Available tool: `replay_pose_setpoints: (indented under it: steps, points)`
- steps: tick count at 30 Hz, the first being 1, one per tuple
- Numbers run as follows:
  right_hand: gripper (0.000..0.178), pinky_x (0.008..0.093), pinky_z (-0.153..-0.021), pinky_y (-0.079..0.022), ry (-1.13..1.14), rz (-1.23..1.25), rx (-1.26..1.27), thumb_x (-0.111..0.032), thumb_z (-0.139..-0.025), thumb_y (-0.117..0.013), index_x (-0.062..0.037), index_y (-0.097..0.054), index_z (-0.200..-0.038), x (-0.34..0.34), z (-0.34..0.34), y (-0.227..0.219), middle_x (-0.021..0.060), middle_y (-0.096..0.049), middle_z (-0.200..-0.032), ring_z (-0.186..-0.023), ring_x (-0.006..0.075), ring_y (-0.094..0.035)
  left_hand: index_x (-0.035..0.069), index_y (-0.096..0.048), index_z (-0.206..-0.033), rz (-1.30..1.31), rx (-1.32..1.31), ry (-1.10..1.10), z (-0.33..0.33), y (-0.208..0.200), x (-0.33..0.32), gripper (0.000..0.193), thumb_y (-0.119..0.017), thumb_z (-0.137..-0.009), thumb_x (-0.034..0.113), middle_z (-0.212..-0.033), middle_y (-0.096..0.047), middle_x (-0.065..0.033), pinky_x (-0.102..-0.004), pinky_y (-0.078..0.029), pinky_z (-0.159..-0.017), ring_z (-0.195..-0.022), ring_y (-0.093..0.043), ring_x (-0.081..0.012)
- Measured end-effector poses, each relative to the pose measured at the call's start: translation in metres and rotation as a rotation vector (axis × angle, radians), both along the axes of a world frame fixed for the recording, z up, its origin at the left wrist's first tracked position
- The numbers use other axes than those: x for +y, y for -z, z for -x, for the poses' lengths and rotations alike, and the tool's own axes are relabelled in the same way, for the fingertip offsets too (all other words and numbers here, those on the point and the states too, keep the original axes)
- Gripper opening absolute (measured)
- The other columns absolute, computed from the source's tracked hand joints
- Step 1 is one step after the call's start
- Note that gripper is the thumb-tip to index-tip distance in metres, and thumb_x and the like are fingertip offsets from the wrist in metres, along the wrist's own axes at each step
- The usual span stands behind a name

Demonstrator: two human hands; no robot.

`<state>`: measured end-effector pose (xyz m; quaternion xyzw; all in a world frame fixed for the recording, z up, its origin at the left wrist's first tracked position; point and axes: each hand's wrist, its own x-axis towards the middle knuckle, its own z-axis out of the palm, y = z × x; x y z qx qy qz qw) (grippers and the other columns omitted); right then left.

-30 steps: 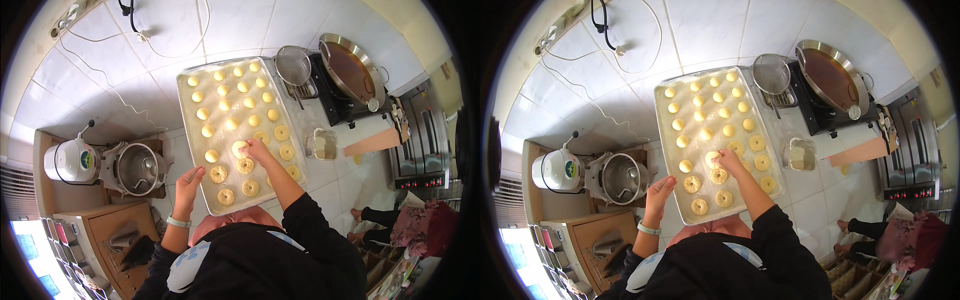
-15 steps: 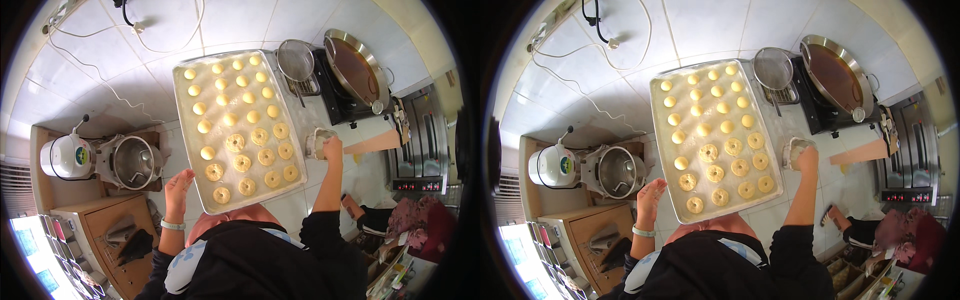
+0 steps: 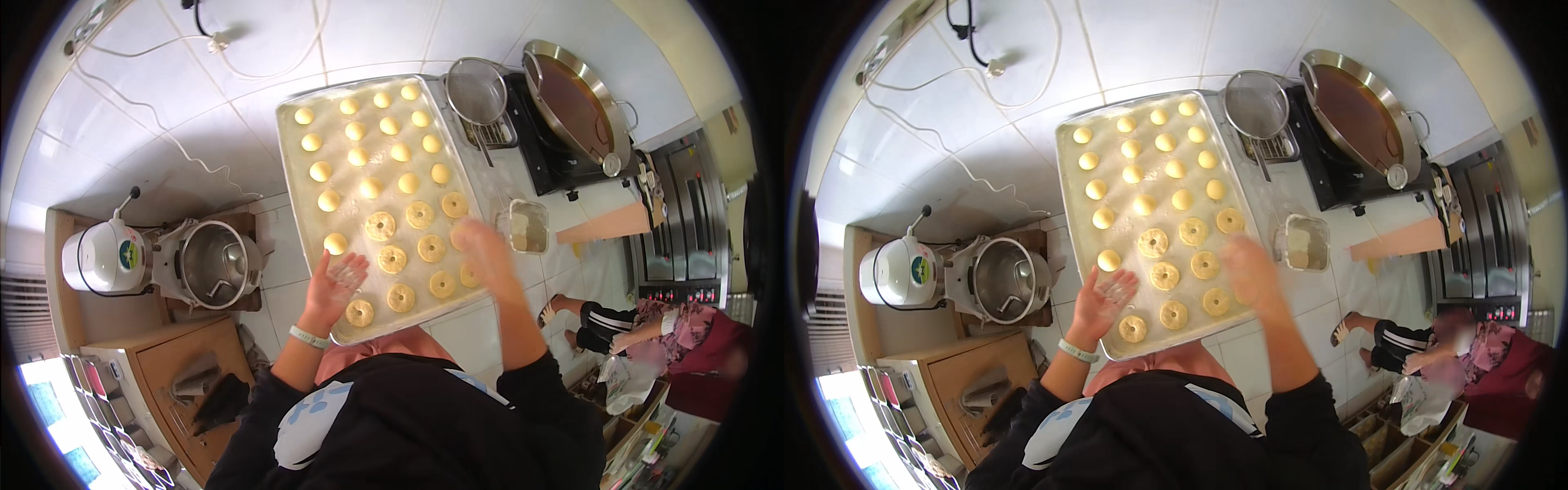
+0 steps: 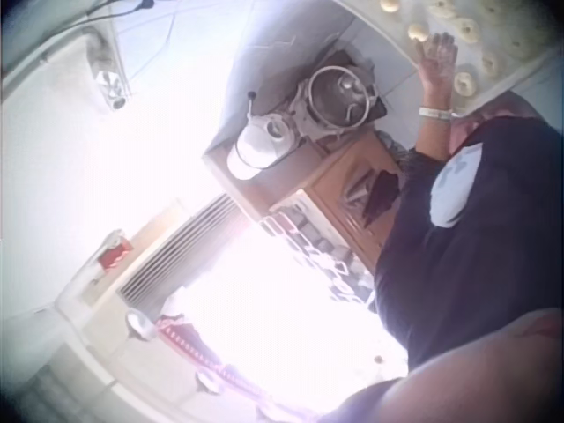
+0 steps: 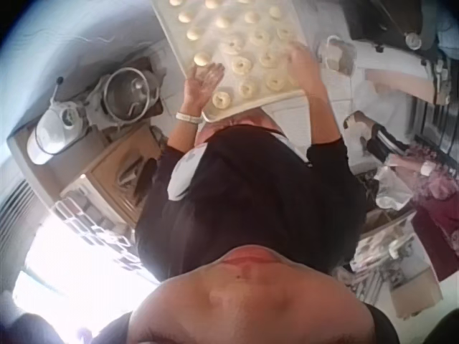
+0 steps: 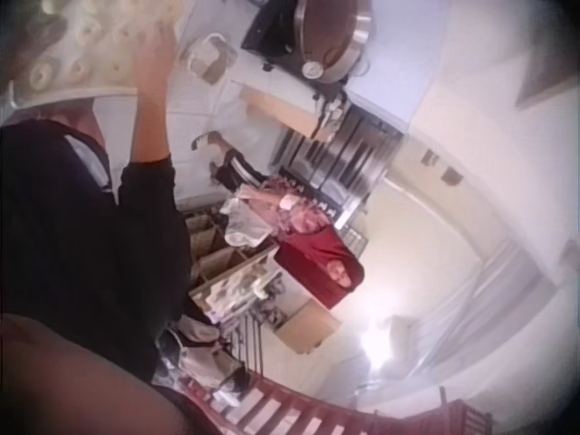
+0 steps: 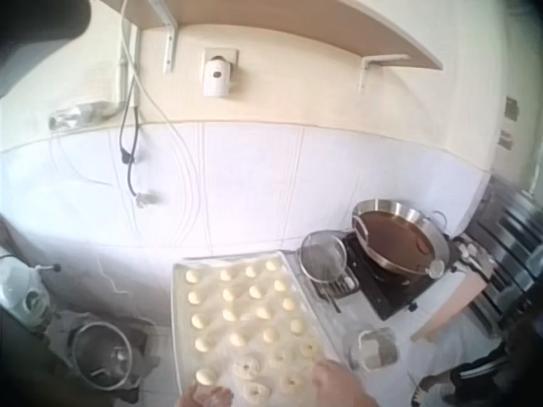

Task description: The person prepares balls of dough on a metal tray, using their hands to flatten and shape them one by one.

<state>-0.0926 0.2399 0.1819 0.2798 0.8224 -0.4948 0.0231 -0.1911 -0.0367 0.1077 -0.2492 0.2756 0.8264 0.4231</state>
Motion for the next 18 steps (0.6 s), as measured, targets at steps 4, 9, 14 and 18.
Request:
replay_pose_setpoints:
  steps: [4,9,14,18]
  points:
    - [0.058,0.0477,-0.105,-0.026,-0.699,-0.518,0.315,-0.041,-0.091,-0.043,-0.0008,-0.035,-0.133,-0.128,0.024,0.049,0.0215,-0.041,-0.134,-0.124,0.0333,-0.04,-0.012,-0.026,-0.133,-0.284,-0.113,-0.048,0.0,0.0,-0.002,0.09,-0.046,-0.084,0.061,-0.134,-0.037,-0.0235,-0.0429,-0.029,-0.107,-0.126,-0.037,-0.0335]
    - [0.069,0.0506,-0.109,-0.017,-0.767,-0.756,0.3,-0.05,-0.091,-0.037,0.001,-0.028,-0.137,-0.152,0.069,0.101,0.0169,-0.033,-0.141,-0.132,0.0278,-0.03,-0.013,-0.023,-0.134,-0.267,0.005,-0.327,0.005,-0.02,-0.064,0.097,-0.041,-0.083,0.066,-0.138,-0.032,-0.0248,-0.0414,-0.024,-0.109,-0.131,-0.029,-0.0335]
    - [0.071,0.0519,-0.11,-0.013,-0.859,-0.814,0.284,-0.051,-0.091,-0.035,-0.0007,-0.022,-0.14,-0.155,0.089,0.12,0.0139,-0.028,-0.145,-0.134,0.0253,-0.027,-0.014,-0.022,-0.134,-0.212,0.094,-0.502,-0.003,-0.024,-0.119,0.091,-0.044,-0.086,0.06,-0.14,-0.029,-0.0256,-0.0421,-0.025,-0.11,-0.132,-0.028,-0.0336]
    - [0.071,0.0525,-0.11,-0.013,-0.921,-0.871,0.253,-0.052,-0.091,-0.034,-0.0019,-0.022,-0.141,-0.158,0.089,0.121,0.0125,-0.026,-0.146,-0.135,0.0242,-0.025,-0.012,-0.023,-0.134,-0.249,0.025,-0.615,-0.017,-0.016,-0.14,0.082,-0.046,-0.089,0.052,-0.139,-0.03,-0.0243,-0.0424,-0.026,-0.11,-0.131,-0.03,-0.0326]
